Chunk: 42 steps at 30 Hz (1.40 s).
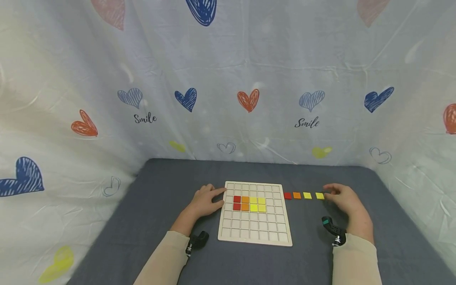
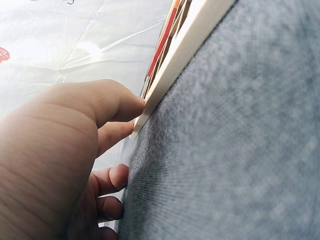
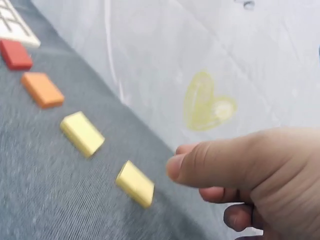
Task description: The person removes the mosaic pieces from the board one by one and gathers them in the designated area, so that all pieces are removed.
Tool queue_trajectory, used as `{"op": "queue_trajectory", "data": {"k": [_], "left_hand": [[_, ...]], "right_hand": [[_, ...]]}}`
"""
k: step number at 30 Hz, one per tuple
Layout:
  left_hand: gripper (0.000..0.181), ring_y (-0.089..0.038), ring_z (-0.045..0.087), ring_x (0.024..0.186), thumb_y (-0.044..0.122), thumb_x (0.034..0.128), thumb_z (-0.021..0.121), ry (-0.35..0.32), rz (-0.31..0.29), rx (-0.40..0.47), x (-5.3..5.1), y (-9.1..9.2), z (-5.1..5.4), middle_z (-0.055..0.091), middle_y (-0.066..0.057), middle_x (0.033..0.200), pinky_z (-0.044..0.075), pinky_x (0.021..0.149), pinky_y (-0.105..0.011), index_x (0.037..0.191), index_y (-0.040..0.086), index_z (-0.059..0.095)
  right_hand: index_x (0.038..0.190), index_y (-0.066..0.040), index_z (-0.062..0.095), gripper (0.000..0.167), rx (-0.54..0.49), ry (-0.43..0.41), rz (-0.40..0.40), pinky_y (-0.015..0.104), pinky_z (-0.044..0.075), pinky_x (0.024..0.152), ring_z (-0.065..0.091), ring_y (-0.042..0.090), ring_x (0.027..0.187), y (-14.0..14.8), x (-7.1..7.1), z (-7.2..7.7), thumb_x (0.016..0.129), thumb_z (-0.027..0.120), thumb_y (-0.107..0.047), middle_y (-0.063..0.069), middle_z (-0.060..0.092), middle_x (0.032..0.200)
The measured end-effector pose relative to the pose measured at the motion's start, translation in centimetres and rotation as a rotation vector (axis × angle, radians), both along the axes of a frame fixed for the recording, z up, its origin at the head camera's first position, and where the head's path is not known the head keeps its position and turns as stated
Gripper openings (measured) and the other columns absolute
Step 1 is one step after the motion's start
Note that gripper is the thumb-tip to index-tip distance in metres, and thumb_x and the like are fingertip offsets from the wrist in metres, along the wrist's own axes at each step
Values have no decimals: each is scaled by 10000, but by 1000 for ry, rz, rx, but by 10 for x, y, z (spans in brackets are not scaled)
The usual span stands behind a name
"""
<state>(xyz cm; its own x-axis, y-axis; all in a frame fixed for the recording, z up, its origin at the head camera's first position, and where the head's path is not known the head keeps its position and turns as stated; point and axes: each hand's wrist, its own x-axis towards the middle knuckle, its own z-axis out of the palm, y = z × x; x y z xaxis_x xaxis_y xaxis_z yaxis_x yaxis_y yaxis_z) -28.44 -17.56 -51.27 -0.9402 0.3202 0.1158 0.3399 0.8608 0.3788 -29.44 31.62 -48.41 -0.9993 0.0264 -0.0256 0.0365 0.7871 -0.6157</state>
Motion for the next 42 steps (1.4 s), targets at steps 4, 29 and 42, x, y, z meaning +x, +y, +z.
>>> {"op": "queue_trajectory", "data": {"k": [4,29,42], "left_hand": [[510,-183,340,828,372,981,656,0,-2,-1,-1,0,0,450,-6,963,305,763,-400,1469,234,605],[510,-190,344,835,365,982,664,-7,9,-1,2,-1,3,449,-8,965,303,772,-409,1470,230,604],[511,-182,340,833,382,985,653,3,-3,-7,0,0,-1,447,0,961,297,768,-400,1474,242,600]], "right_hand": [[1330,31,614,408,0,31,-12,404,393,660,490,286,845,-10,1,12,996,659,-200,142,530,996],[1213,-77,694,310,-117,270,260,448,400,757,498,303,901,-131,-5,42,960,751,-245,63,561,1002],[1174,-88,750,304,-28,315,427,434,422,759,498,223,889,-188,1,29,927,787,-261,-35,543,896]]}}
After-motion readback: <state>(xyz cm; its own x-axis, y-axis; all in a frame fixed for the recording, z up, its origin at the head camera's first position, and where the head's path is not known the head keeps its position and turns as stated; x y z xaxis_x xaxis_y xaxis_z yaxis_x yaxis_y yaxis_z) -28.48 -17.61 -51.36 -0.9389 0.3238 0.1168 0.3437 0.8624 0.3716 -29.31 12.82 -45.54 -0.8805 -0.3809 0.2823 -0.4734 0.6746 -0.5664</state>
